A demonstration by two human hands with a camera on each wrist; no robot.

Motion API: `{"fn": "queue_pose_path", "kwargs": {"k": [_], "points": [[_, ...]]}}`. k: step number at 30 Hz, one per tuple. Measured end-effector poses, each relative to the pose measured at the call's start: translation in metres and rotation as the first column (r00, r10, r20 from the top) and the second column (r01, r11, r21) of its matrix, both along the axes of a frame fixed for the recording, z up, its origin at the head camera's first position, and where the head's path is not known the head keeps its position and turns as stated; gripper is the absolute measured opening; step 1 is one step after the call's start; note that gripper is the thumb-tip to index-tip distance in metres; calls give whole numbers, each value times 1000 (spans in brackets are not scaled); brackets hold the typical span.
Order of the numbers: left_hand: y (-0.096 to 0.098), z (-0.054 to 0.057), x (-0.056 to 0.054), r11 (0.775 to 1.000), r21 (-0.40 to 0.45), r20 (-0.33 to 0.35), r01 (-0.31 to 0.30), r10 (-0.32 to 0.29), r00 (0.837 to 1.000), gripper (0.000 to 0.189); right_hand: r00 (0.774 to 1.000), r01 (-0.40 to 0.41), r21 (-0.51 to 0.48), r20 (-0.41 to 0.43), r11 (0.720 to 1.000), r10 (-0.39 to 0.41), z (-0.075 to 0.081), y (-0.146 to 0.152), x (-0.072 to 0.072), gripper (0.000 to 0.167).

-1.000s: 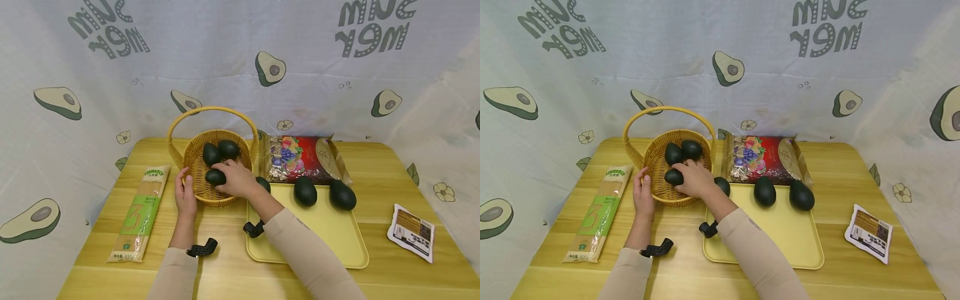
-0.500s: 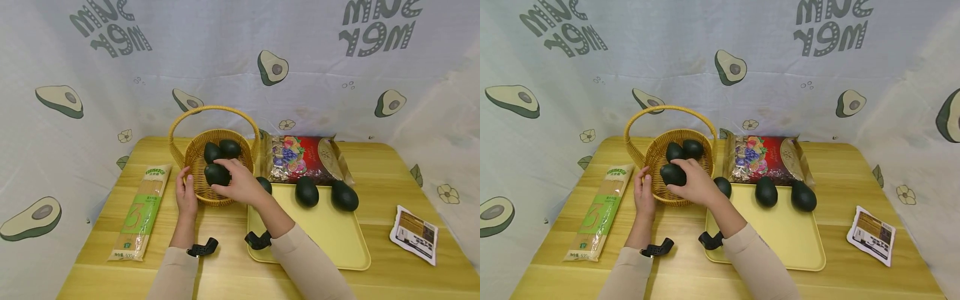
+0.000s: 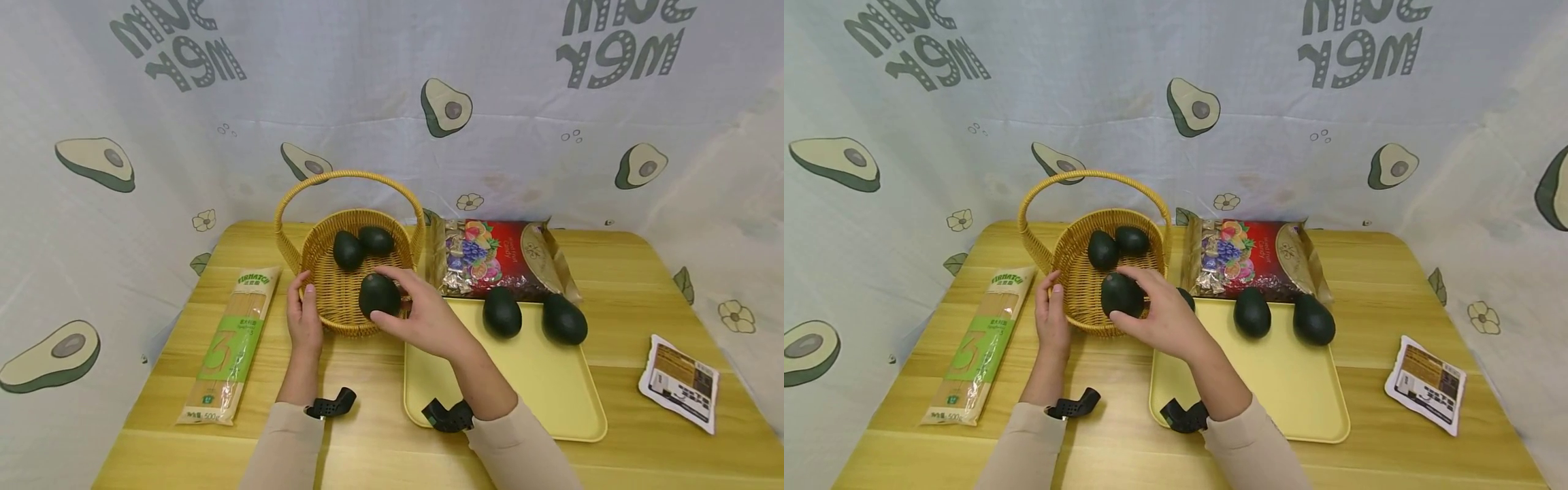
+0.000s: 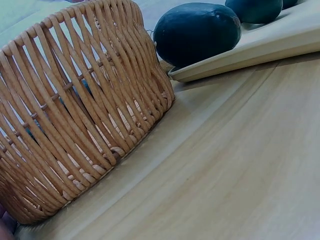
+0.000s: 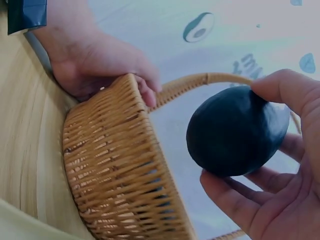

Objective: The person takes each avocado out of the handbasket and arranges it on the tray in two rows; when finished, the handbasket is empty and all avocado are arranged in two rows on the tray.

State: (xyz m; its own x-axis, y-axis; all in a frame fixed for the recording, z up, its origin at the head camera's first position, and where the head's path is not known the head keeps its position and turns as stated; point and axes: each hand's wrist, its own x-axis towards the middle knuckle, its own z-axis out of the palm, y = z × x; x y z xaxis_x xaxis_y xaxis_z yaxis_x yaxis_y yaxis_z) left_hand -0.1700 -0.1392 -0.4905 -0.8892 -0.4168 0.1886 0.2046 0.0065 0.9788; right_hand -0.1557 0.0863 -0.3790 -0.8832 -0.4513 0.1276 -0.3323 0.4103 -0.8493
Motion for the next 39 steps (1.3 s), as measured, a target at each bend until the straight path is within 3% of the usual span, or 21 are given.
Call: {"fn": "queue_pose_path", "kwargs": {"k": [12, 21, 31, 39], "points": [[-1, -3, 1, 1000, 11, 12, -2, 2, 1000, 40, 995, -52, -94, 81, 994, 59, 4, 30, 19, 69], [0, -4, 2, 1000, 12, 13, 5, -5, 1000, 41, 983, -75, -38, 166, 996, 80, -8, 44, 28, 65], [0, -3, 1, 1000, 6, 15, 6, -6, 1000, 41, 947, -204, -17, 251, 979, 202, -14, 63, 23, 59], [-1, -1, 0, 1000, 23, 10, 11, -11, 1000, 40, 902, -250, 73, 381, 965, 204, -15, 71, 16, 55]]}}
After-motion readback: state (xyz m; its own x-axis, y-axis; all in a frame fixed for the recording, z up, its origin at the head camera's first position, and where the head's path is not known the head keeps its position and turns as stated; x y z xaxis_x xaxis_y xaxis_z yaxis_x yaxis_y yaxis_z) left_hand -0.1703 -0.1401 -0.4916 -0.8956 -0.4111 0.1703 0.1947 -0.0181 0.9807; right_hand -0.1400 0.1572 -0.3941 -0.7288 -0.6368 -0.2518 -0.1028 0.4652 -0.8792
